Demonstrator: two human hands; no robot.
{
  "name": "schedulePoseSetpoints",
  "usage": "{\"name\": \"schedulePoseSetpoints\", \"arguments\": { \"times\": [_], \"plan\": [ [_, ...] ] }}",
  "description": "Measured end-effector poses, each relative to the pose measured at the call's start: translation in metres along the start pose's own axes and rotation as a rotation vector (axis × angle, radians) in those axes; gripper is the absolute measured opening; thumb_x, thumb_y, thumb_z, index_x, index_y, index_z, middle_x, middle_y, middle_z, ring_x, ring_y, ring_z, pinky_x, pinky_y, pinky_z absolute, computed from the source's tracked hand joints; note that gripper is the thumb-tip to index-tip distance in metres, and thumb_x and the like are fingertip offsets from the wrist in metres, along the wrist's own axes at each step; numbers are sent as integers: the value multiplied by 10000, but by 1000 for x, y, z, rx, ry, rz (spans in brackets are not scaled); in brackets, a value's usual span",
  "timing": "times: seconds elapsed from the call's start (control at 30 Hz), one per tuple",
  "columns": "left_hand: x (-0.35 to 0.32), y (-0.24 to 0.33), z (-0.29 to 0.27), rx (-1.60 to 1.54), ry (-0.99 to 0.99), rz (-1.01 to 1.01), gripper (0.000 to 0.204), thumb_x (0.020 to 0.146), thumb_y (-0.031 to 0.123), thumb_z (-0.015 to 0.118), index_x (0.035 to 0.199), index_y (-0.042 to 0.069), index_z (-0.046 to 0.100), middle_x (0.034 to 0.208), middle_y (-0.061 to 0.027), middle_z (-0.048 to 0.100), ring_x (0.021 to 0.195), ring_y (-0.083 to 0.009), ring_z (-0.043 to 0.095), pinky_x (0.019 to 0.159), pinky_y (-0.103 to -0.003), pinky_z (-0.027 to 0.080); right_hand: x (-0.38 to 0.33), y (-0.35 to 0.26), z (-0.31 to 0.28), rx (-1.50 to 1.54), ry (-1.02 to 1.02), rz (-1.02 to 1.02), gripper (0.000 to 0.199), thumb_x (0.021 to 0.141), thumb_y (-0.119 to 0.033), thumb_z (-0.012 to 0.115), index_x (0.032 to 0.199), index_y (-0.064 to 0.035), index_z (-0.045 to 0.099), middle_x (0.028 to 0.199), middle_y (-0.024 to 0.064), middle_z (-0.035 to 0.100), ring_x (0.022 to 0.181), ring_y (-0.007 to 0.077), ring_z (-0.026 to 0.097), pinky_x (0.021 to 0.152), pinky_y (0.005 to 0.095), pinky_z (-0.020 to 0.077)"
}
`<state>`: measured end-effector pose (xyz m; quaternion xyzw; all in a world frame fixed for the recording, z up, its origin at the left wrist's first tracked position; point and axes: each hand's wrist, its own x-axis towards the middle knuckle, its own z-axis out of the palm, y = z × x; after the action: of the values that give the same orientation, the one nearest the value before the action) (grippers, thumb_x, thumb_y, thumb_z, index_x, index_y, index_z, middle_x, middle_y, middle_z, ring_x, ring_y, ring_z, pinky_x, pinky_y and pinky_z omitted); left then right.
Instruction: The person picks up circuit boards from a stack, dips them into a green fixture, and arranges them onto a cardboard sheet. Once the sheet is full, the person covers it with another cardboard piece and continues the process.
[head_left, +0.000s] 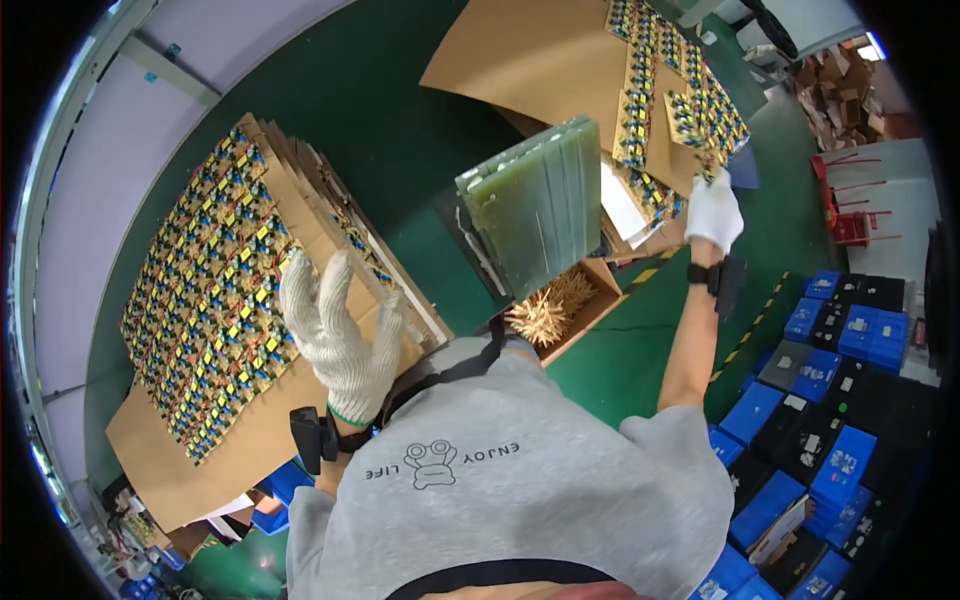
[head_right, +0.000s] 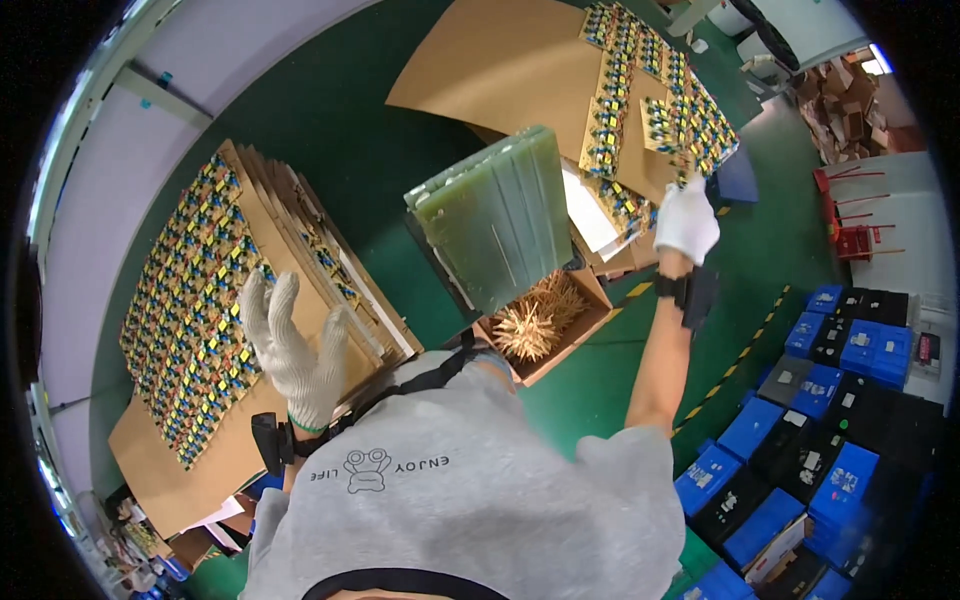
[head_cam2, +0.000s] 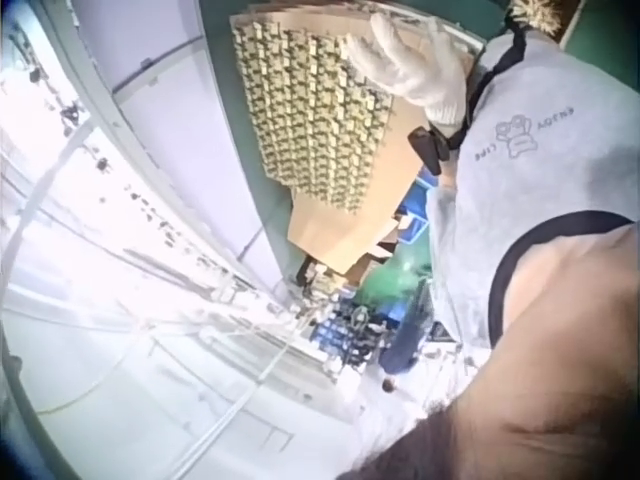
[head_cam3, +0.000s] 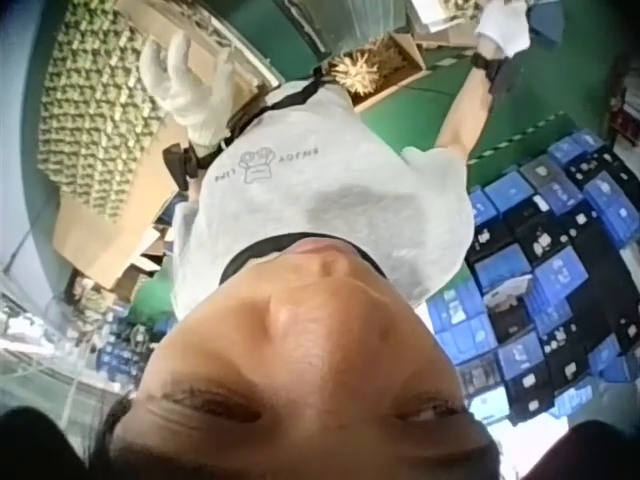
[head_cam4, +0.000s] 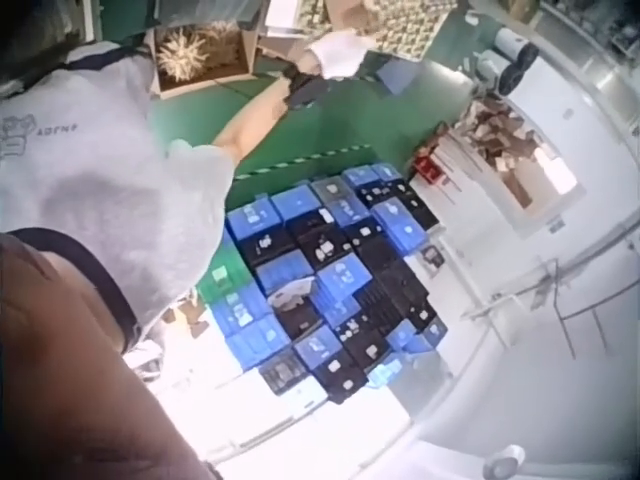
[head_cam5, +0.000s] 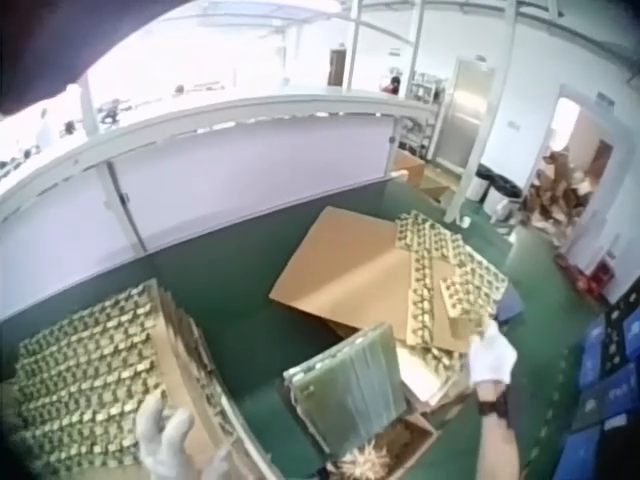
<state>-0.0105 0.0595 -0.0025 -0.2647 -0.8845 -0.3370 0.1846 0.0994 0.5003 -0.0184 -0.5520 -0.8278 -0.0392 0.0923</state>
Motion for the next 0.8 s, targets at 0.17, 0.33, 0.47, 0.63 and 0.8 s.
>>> {"name": "schedulePoseSetpoints", "arguments": {
  "times": [0.17, 0.33, 0.47, 0.63, 0.8],
  "plan": [
    [2, 2, 1, -4, -33, 47, 610, 703, 144, 804, 1261, 90, 563, 1368, -221, 408, 1268, -416, 413, 1005, -475, 391, 7, 11, -12, -52, -40, -2, 399, 877, -371, 522, 1187, -126, 578, 929, 196, 687, 871, 375, 660, 759, 472, 509],
    [4, 10, 9, 3, -2, 77, 551, 714, 148, 788, 1221, 76, 585, 1311, -214, 474, 1224, -414, 451, 983, -478, 405, -17, 11, -19, 0, -16, -147, 459, 859, -422, 567, 1239, -165, 575, 909, 200, 688, 849, 382, 665, 762, 463, 518],
    [24, 27, 9, -189, -200, 100, 456, 766, 115, 752, 1189, 60, 592, 1200, -184, 567, 1103, -315, 570, 912, -419, 466, -41, 9, -17, 184, 80, -60, 542, 839, -442, 633, 1273, -120, 583, 1011, 220, 679, 904, 341, 675, 796, 397, 523],
    [32, 52, 33, -1111, -681, -550, 387, 946, 238, 580, 1227, -25, 544, 1115, -89, 609, 979, -152, 583, 880, -274, 462, -49, 2, -35, 570, 121, -114, 520, 812, -275, 719, 1232, 4, 594, 1062, 177, 692, 924, 206, 677, 825, 309, 506],
    [30, 51, 105, -2443, -1267, -767, 710, 945, 590, 444, 1212, -63, 521, 1061, -127, 626, 953, -214, 588, 900, -305, 479, -103, -13, -92, 1008, -54, -282, 493, 785, -42, 710, 1229, 106, 554, 1105, 126, 668, 951, 157, 637, 882, 287, 489]
  ]
}}
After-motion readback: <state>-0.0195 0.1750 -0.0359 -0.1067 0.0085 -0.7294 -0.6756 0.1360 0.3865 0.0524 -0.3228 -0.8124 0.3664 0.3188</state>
